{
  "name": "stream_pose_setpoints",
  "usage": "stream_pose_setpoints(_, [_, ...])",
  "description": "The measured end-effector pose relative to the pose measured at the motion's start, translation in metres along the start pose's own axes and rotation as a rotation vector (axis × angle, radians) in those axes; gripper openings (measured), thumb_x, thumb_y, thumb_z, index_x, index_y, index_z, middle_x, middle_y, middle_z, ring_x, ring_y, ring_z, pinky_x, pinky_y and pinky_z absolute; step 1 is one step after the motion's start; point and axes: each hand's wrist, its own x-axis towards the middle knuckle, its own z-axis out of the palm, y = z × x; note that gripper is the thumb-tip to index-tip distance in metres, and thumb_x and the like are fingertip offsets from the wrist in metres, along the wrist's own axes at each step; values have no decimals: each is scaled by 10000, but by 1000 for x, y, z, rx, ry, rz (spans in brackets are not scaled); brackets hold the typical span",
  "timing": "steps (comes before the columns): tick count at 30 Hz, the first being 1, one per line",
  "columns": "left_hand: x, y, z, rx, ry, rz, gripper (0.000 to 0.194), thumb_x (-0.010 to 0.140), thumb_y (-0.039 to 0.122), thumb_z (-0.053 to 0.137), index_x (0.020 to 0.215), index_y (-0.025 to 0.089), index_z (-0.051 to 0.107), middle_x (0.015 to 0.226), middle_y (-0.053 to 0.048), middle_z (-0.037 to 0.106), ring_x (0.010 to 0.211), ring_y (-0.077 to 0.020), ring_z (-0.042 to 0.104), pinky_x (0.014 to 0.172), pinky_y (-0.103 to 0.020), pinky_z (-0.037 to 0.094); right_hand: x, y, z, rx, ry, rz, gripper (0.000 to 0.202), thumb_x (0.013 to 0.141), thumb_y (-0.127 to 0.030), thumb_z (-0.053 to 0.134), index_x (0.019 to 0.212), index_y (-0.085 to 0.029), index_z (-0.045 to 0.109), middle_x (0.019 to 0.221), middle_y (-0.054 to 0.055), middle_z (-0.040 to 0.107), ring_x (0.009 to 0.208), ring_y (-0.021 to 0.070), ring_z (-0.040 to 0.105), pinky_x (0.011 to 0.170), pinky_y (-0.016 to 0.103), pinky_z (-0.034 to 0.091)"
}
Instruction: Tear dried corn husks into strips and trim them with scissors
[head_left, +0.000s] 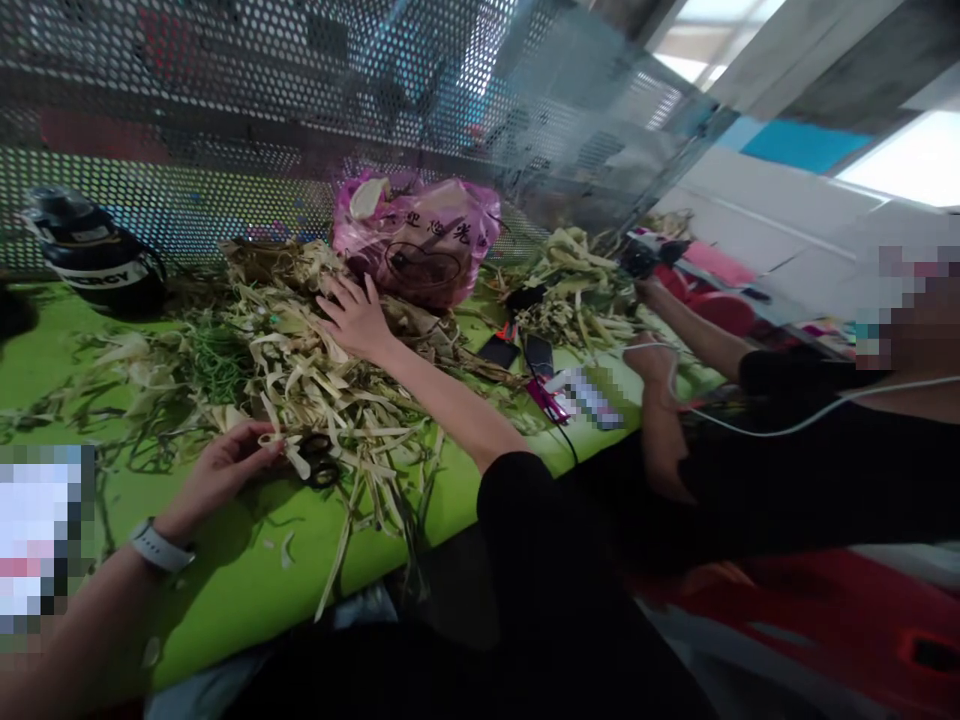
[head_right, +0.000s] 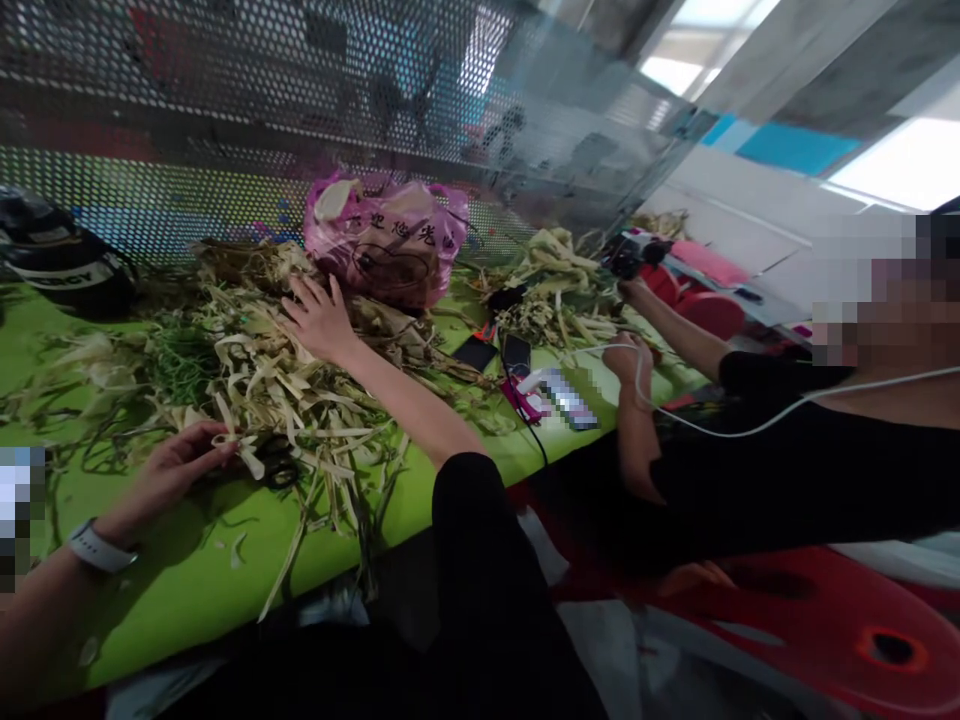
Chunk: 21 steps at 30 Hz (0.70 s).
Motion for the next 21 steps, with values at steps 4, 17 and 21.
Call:
stream_pose_setpoints(4, [-2, 5, 3, -32, 8, -19, 356, 727, 400, 793, 990, 216, 641, 864, -7, 727, 748, -157, 680, 732, -273, 566, -3, 40, 3, -44, -4, 124, 442, 968, -451, 432, 1235, -187, 665, 1565, 103, 357, 1483, 337, 208, 1196, 629, -3])
stream_pose_setpoints(17, [-6, 3, 4, -116, 13, -24, 370, 717, 374, 807, 998, 202, 638, 792, -2, 717, 712, -148, 673, 693, -244, 537, 16, 133, -13, -253, -379, 210, 320, 868, -131, 510, 1093, -154, 737, 1578, 60, 342, 1512, 286, 131, 1215, 580, -37])
stream_pose_setpoints(21, [-5, -1, 3, -174, 26, 3, 386, 714, 367, 812, 1011, 191, 639, 791, -16, 713, 712, -145, 673, 695, -241, 535, 24, 111, -24, -291, -447, 310, 300, 807, -133, 590, 1065, -121, 742, 1558, 110, 371, 1497, 351, 158, 1180, 643, -45])
